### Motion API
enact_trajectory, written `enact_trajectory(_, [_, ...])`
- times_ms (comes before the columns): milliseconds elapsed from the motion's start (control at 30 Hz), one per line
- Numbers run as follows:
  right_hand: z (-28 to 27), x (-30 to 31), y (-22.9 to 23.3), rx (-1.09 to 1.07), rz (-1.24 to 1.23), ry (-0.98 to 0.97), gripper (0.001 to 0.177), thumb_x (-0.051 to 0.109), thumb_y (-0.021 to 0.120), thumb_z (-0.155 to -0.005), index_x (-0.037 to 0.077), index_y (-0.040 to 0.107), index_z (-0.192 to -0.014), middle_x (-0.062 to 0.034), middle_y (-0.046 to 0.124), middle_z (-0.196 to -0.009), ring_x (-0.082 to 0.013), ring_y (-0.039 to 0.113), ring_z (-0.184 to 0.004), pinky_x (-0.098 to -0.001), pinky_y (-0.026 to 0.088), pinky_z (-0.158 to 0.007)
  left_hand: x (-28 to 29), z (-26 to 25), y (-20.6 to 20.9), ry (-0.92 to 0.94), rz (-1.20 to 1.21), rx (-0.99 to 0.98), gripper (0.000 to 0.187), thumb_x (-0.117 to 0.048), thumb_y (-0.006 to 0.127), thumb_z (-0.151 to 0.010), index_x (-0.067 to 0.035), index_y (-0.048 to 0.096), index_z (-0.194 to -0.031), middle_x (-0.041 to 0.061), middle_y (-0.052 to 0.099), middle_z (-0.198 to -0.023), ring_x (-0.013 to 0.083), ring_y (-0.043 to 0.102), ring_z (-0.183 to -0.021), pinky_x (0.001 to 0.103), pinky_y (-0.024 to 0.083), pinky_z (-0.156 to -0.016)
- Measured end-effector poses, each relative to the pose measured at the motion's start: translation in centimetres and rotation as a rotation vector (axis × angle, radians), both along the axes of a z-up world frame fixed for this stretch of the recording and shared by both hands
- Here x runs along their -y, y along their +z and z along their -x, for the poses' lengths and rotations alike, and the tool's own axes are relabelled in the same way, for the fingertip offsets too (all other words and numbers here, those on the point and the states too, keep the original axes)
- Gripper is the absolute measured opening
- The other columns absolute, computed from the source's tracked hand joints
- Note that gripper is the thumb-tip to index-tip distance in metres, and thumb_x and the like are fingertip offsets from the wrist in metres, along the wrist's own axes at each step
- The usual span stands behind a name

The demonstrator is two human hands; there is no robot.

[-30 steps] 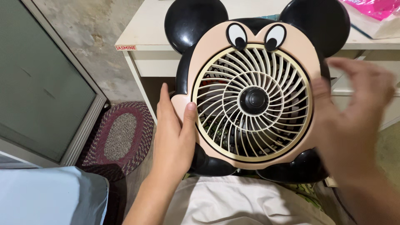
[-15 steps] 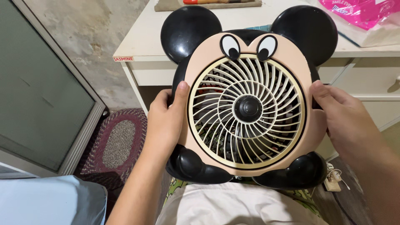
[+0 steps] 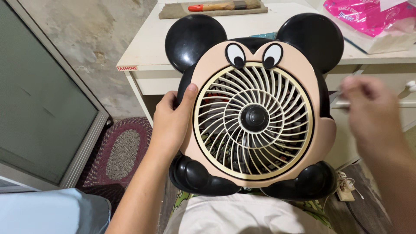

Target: The person uses a screwdriver to tighten the central screw on a Mickey Mouse-shaped electric fan, then places and secures the black center cap by hand. The fan remains on the lap during the process.

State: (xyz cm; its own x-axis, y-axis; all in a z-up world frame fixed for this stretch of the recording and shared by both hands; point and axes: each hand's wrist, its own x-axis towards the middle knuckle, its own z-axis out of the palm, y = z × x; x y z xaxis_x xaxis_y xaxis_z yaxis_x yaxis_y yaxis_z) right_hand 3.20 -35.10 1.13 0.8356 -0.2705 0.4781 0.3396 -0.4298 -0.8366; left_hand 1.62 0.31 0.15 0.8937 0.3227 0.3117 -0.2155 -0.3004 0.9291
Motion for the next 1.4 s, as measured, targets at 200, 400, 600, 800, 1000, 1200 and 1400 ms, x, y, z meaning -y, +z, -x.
enact_trajectory(200, [-10.7, 12.8, 3.0, 0.042, 0.308, -0.109, 0.045, 0.04, 0.037, -0.121, 0.006, 0.059, -0.14, -0.0215, 0.064, -0.12, -0.0302, 0.063, -0.103, -0.0392, 0.053, -0.091, 0.1, 0.2, 0.2, 0.011, 0.004, -0.03, 0.059, -0.055, 0.063, -0.091, 0.003, 0.071, -0.1, 0.01, 0.073, -0.08, 0.0151, 0.066, -0.073, 0.031, 0.054, -0.071])
enact_trajectory(400, [-24.6, 22.5, 6.0, -0.321, 0.38, 0.067, 0.068, 0.059, 0.052, -0.101, 0.009, 0.058, -0.146, -0.0221, 0.061, -0.135, -0.0379, 0.056, -0.127, -0.0575, 0.041, -0.107, 0.3, 0.6, 0.6, 0.007, 0.01, -0.03, 0.058, -0.053, 0.062, -0.092, 0.003, 0.071, -0.099, 0.011, 0.073, -0.079, 0.0155, 0.066, -0.072, 0.031, 0.054, -0.07])
enact_trajectory(600, [-27.6, 22.7, 5.4, -0.242, 0.675, 0.09, 0.075, 0.052, 0.071, -0.09, 0.004, 0.059, -0.146, -0.0221, 0.062, -0.138, -0.0393, 0.054, -0.132, -0.0605, 0.037, -0.113, 0.4, 0.7, 0.9, 0.014, 0.011, -0.061, 0.059, -0.054, 0.062, -0.091, 0.003, 0.071, -0.101, 0.012, 0.074, -0.08, 0.0167, 0.068, -0.073, 0.032, 0.055, -0.07])
enact_trajectory(800, [-27.0, 21.1, 4.3, -0.091, 0.593, 0.258, 0.075, 0.039, 0.074, -0.087, 0.002, 0.054, -0.149, -0.0235, 0.064, -0.133, -0.0364, 0.061, -0.127, -0.0538, 0.045, -0.112, 0.4, 0.8, 0.9, 0.042, -0.022, -0.077, 0.059, -0.054, 0.062, -0.091, 0.003, 0.071, -0.101, 0.013, 0.074, -0.081, 0.0176, 0.068, -0.074, 0.032, 0.055, -0.071])
enact_trajectory(1000, [-24.5, 20.6, 3.4, -0.08, 0.54, 0.194, 0.07, 0.039, 0.07, -0.091, 0.002, 0.053, -0.149, -0.0236, 0.062, -0.134, -0.0361, 0.06, -0.127, -0.053, 0.045, -0.111, 0.4, 0.8, 0.7, 0.025, -0.006, -0.049, 0.057, -0.052, 0.061, -0.092, 0.002, 0.071, -0.103, 0.012, 0.075, -0.082, 0.0166, 0.068, -0.074, 0.032, 0.055, -0.071])
enact_trajectory(1200, [-19.0, 17.7, 3.4, -0.093, 0.501, 0.047, 0.066, 0.038, 0.066, -0.095, 0.002, 0.053, -0.149, -0.0236, 0.061, -0.135, -0.0358, 0.059, -0.128, -0.0522, 0.045, -0.11, 0.5, 0.7, 0.8, 0.024, -0.004, -0.061, 0.056, -0.051, 0.061, -0.093, 0.003, 0.071, -0.104, 0.011, 0.075, -0.082, 0.0162, 0.067, -0.075, 0.032, 0.055, -0.071])
enact_trajectory(1400, [-12.9, 13.5, 3.7, -0.13, 0.441, -0.12, 0.061, 0.037, 0.061, -0.099, 0.003, 0.052, -0.149, -0.0237, 0.06, -0.136, -0.0354, 0.058, -0.128, -0.0513, 0.045, -0.109, 0.6, 0.9, 1.0, 0.03, -0.017, -0.07, 0.056, -0.051, 0.061, -0.093, 0.003, 0.071, -0.103, 0.012, 0.074, -0.082, 0.0163, 0.067, -0.074, 0.032, 0.055, -0.07])
